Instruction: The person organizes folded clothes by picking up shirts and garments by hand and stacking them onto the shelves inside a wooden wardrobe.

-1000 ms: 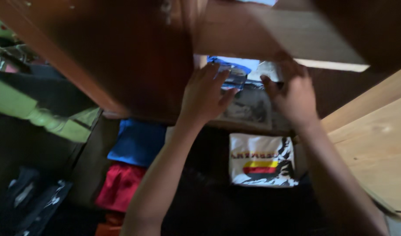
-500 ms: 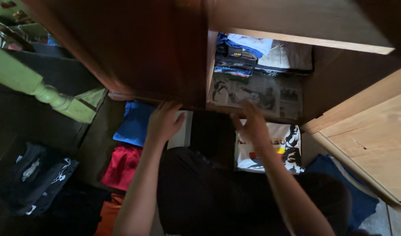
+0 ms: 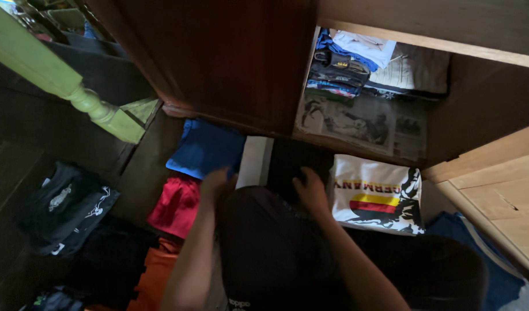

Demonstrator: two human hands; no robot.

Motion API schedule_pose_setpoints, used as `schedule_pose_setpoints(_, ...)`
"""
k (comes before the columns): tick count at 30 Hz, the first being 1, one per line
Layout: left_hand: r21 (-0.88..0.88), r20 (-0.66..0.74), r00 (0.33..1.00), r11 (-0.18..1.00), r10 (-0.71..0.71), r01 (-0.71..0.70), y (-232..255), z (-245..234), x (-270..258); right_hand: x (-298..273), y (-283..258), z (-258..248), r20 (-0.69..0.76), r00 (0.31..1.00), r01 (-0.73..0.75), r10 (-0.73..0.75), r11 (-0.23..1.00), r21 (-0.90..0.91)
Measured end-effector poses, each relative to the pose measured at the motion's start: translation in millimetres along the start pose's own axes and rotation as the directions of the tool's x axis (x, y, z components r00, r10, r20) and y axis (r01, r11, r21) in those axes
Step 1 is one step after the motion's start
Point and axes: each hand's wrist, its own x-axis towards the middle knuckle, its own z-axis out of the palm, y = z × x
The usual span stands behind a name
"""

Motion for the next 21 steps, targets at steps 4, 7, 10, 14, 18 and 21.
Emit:
schedule_pose_setpoints(4,-0.195,0.136,0.987,0.974,-0.088,0.114,-21,42,0,9,59,42,-0.102,0.995,0.018,-0.021,0.999,-0.027)
schedule_pose_setpoints(7,-0.284,0.355,0.908,0.9,-0.223,0.332,-16,55,-2,9,67,57,0.071,0.975,-0.217,0.209,0.968,0.129)
schedule_pose_setpoints(10,-0.463,0.387,0.883,0.773,-0.264,0.434,-5,65,6,4,72,63,0.084,0.951,-0.308,0.297,0.919,0.245)
schedule_pose_setpoints(14,-0.58,0.404,0.873,0.662,-0.273,0.475,2,71,10,5,74,65,0.111,0.925,-0.378,0.362,0.861,0.341)
schedule_pose_setpoints(18,-0.472,0.564,0.686,0.503,-0.46,0.724,11,78,16,10,79,60,0.171,0.849,-0.527,0.499,0.815,0.239)
schedule_pose_setpoints(21,-0.399,0.387,0.826,0.733,-0.41,0.551,5,73,21,15,81,59,0.215,0.848,-0.528,0.485,0.808,0.262)
